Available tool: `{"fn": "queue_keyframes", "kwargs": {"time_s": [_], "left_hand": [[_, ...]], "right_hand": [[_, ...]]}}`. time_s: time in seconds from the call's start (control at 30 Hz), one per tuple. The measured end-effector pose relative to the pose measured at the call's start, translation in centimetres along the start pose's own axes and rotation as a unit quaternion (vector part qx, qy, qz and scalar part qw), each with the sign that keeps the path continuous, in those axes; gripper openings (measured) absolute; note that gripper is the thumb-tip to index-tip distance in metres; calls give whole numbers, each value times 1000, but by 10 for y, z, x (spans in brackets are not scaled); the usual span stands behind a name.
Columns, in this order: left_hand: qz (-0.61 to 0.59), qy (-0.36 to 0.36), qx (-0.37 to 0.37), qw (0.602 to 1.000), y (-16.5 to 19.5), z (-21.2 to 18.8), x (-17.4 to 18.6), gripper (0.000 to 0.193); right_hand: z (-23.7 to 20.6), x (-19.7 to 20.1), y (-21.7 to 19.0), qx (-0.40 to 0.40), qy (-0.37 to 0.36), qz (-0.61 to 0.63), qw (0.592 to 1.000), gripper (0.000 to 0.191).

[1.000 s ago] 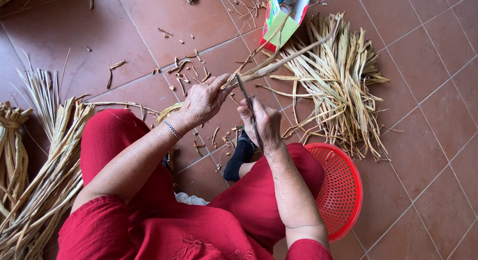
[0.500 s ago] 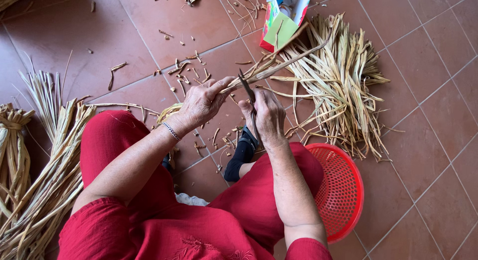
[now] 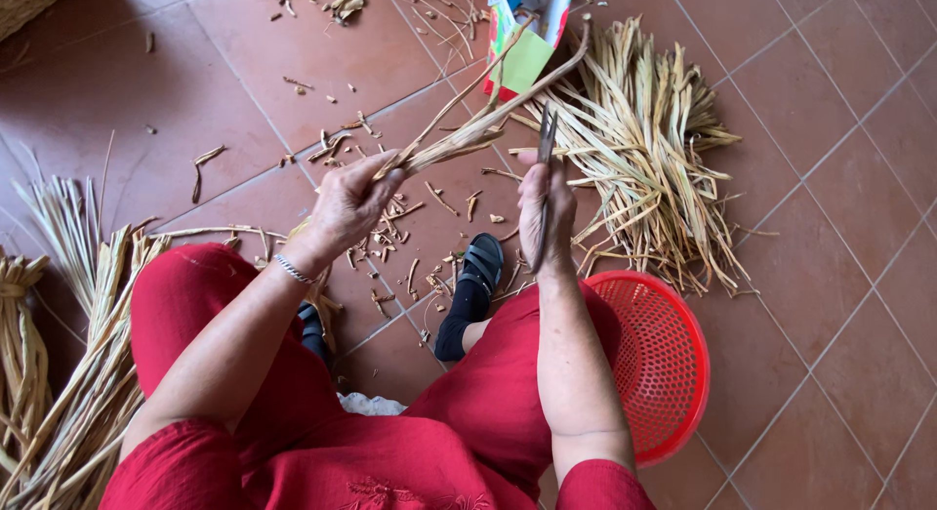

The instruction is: The person sits on the floor and trims dried palm leaves with scissors, cutting off hard stem ends and unwanted edges from each leaf. They sort through bundles of leaves on the floor, discarding trimmed scraps around them while working through the pile.

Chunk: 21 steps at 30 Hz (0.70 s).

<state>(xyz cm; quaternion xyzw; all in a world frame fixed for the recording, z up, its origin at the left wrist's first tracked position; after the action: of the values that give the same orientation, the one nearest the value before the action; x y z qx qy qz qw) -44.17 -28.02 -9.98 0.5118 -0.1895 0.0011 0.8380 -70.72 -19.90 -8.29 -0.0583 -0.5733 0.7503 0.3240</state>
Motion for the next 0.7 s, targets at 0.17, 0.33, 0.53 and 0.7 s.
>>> {"fn": "queue_keyframes", "kwargs": {"time_s": [0.17, 0.33, 0.53, 0.7], "left_hand": [[5, -57, -26, 998, 13, 7, -11, 26], [22, -88, 16, 996, 21, 7, -16, 28], [28, -95, 80, 992, 25, -3, 13, 32], [48, -65, -5, 997, 37, -2, 20, 33]], "right_hand": [[30, 43, 24, -9, -5, 1, 1000, 64], [32, 64, 19, -19, -47, 41, 998, 66], [15, 56, -10, -50, 13, -29, 998, 59], [14, 58, -38, 28, 7, -39, 999, 55]]}}
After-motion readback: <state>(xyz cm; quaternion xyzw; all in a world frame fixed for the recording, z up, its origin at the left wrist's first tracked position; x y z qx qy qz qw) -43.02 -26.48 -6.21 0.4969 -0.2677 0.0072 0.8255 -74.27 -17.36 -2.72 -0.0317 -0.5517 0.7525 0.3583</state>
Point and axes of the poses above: each hand's wrist, its own z-axis towards the middle knuckle, its own x-axis out of the back of the hand, y = z × x, the point moved 6 cm from there along z, towards the middle knuckle, and after that the axes turned 5 degrees about y, right-handed, at the moved point
